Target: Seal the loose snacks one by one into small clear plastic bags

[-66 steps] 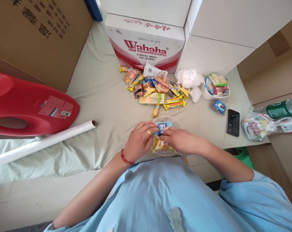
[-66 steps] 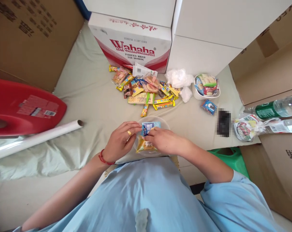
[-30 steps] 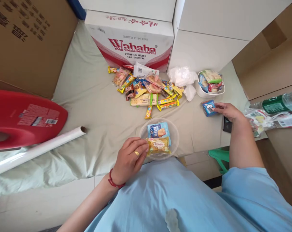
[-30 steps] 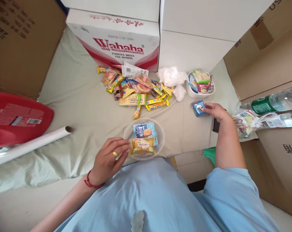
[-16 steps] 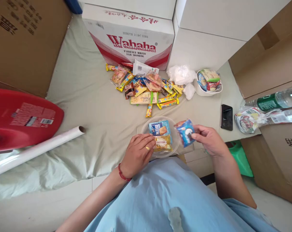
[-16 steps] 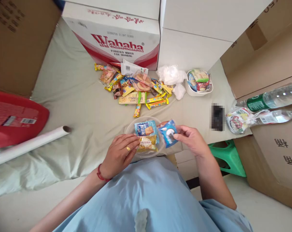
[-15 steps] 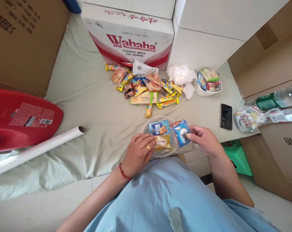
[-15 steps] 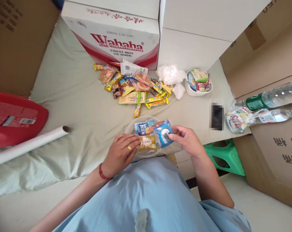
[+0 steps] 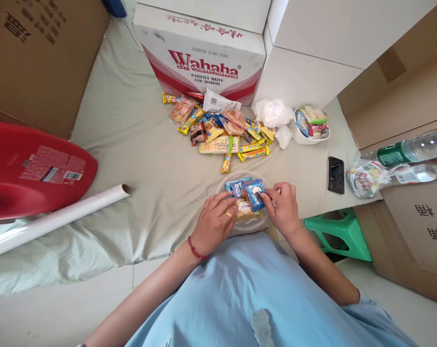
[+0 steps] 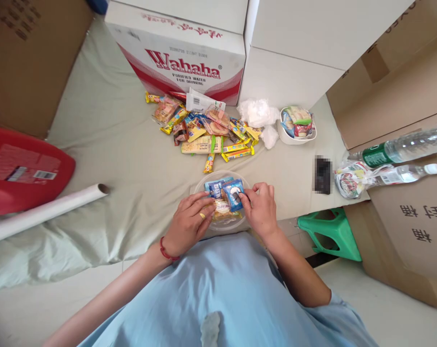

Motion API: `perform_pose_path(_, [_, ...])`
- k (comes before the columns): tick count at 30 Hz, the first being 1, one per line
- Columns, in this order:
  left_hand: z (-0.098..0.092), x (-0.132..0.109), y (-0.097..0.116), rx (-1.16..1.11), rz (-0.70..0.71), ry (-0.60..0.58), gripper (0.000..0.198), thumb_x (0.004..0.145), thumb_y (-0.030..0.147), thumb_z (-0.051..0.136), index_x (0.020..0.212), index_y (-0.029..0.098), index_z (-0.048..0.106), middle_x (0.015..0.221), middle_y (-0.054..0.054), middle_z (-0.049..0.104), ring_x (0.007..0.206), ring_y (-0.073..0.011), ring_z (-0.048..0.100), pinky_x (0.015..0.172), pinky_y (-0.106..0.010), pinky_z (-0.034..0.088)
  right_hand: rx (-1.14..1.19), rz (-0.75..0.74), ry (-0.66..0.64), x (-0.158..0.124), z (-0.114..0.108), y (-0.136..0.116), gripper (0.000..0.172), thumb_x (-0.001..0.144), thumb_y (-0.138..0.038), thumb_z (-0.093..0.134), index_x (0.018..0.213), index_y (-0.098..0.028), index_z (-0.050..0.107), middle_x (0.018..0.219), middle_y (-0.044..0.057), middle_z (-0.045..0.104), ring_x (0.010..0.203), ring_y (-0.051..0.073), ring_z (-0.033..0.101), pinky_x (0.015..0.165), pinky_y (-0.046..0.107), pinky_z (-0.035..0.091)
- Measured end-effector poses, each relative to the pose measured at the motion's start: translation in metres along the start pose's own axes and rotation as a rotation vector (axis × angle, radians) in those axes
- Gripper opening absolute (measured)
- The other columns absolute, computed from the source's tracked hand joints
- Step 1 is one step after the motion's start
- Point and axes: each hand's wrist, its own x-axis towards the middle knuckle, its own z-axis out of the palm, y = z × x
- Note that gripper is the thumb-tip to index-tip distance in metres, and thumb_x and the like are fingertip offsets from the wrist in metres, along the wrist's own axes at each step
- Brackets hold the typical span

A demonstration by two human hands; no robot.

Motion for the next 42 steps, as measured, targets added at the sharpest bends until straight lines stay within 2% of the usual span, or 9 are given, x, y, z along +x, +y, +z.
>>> perform_pose_path(5, [-0.002,-0.011,0.0,-0.044,-0.131,0.16,0.026,0.098,0.02,0.059,0.124,0.024,0.064,0.137,-0.013,0.062,0.133,-0.0279,0.055,0.106,-0.049,0.052,0.098,0.032,0.062,-0.012,0.017,0.006,0.031,0.104,-0.041,0.051,0.116,-0.023,0.074,0.102,0.011,0.054,0.099,0.027,0.051,0.088,0.045,0.049])
perform_pose_path(8, [-0.005,-0.022,-0.004,-0.119,-0.394,0.247,0.036,0.1,0.029,0.057,0.135,0.019,0.059,0.131,-0.016,0.06,0.108,-0.0213,0.067,0.089,-0.038,0.059,0.249,0.117,0.189,-0.016,0.018,0.006,0.041,0.104,-0.043,0.049,0.137,-0.021,0.061,0.11,0.011,0.055,0.093,0.023,0.056,0.085,0.041,0.052])
perform_pose_path(12, [-0.008,-0.032,-0.01,-0.244,-0.631,0.01,0.045,0.105,0.042,0.045,0.138,0.017,0.061,0.085,-0.003,0.068,0.074,-0.0165,0.067,0.074,-0.03,0.058,0.432,0.223,0.035,-0.007,0.019,0.016,0.04,0.103,-0.051,0.046,0.112,-0.018,0.067,0.083,0.003,0.059,0.07,0.018,0.055,0.068,0.031,0.047])
perform_pose_path(15, [-0.008,-0.028,-0.011,-0.281,-0.617,-0.124,0.049,0.106,0.045,0.038,0.135,0.018,0.066,0.08,-0.003,0.072,0.085,-0.0204,0.072,0.085,-0.032,0.058,0.494,0.219,-0.234,0.003,0.017,0.028,0.052,0.102,-0.06,0.042,0.068,-0.021,0.053,0.058,-0.003,0.042,0.057,0.014,0.044,0.055,0.027,0.034])
perform_pose_path(18, [0.0,-0.012,-0.008,-0.321,-0.555,-0.168,0.05,0.106,0.044,0.036,0.138,0.017,0.064,0.101,-0.008,0.077,0.1,-0.0229,0.073,0.093,-0.035,0.057,0.512,0.245,-0.256,0.006,0.011,0.044,0.055,0.099,-0.062,0.041,0.061,-0.023,0.04,0.056,-0.004,0.037,0.055,0.012,0.038,0.054,0.026,0.03])
perform_pose_path(24, [0.029,0.029,0.008,-0.552,-0.314,-0.317,0.055,0.101,0.035,0.047,0.154,0.018,0.044,0.124,-0.014,0.068,0.098,-0.02,0.07,0.087,-0.036,0.06,0.544,0.514,-0.027,-0.012,-0.011,0.109,0.043,0.093,-0.051,0.053,0.062,-0.022,0.049,0.05,-0.005,0.04,0.05,0.012,0.038,0.047,0.024,0.03])
perform_pose_path(28, [0.036,0.035,0.009,-0.541,-0.23,-0.334,0.046,0.102,0.032,0.048,0.145,0.019,0.052,0.128,-0.015,0.065,0.107,-0.0209,0.068,0.096,-0.039,0.058,0.66,0.828,0.289,-0.013,-0.024,0.158,0.033,0.085,-0.036,0.061,0.057,-0.023,0.05,0.043,-0.006,0.041,0.04,0.011,0.036,0.038,0.024,0.027])
perform_pose_path(35, [0.016,-0.006,-0.028,-0.274,-0.386,-0.199,0.032,0.104,0.033,0.045,0.123,0.018,0.066,0.122,-0.011,0.069,0.11,-0.0208,0.068,0.097,-0.036,0.057,0.632,0.99,0.57,0.029,-0.038,0.205,0.025,0.085,-0.026,0.057,0.06,-0.023,0.053,0.044,-0.004,0.05,0.036,0.011,0.043,0.035,0.02,0.039])
perform_pose_path(42, [-0.001,-0.056,-0.05,-0.02,-0.545,-0.009,0.027,0.103,0.033,0.048,0.11,0.019,0.07,0.113,-0.008,0.071,0.102,-0.0191,0.07,0.088,-0.032,0.058,0.7,0.995,0.329,0.034,-0.049,0.206,0.022,0.08,-0.021,0.067,0.059,-0.019,0.059,0.05,0.0,0.058,0.036,0.009,0.043,0.032,0.017,0.034])
